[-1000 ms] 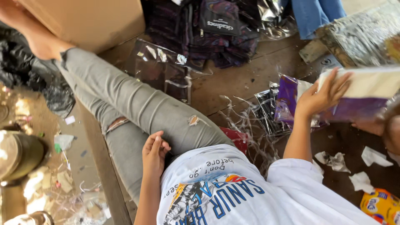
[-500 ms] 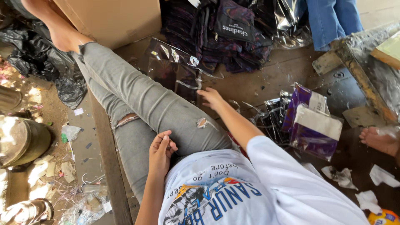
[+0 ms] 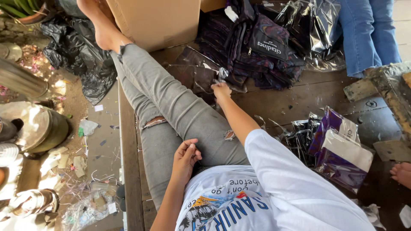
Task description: The person sits on the floor and handles multiple packaged clothing items, including white and purple-wrapped bundles and black patterned garments. They open plastic bags, remove items, and place them into a cardboard box.
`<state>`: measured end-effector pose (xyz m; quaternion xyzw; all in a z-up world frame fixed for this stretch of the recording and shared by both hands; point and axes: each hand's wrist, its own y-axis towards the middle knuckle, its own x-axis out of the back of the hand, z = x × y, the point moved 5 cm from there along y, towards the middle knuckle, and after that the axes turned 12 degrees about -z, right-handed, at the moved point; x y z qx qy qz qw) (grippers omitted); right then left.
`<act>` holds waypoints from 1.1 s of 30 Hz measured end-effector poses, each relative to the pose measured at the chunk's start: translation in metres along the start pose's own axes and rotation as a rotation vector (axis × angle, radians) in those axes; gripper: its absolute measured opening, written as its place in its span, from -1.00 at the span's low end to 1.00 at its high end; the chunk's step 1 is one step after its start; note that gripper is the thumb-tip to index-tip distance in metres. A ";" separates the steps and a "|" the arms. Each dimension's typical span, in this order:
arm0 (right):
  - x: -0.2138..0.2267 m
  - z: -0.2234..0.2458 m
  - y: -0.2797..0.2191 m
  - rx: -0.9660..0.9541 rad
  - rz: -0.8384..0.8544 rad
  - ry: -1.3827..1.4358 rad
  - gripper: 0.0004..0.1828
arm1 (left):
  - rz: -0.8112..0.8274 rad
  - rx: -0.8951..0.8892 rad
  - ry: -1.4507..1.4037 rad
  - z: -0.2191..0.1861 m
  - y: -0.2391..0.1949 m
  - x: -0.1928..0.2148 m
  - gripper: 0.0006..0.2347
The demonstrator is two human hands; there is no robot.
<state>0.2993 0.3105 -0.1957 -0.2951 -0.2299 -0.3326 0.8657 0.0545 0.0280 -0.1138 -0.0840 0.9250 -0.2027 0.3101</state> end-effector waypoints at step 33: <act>-0.005 0.037 -0.043 -0.235 0.136 0.313 0.35 | 0.004 -0.006 0.020 -0.004 -0.005 0.002 -0.77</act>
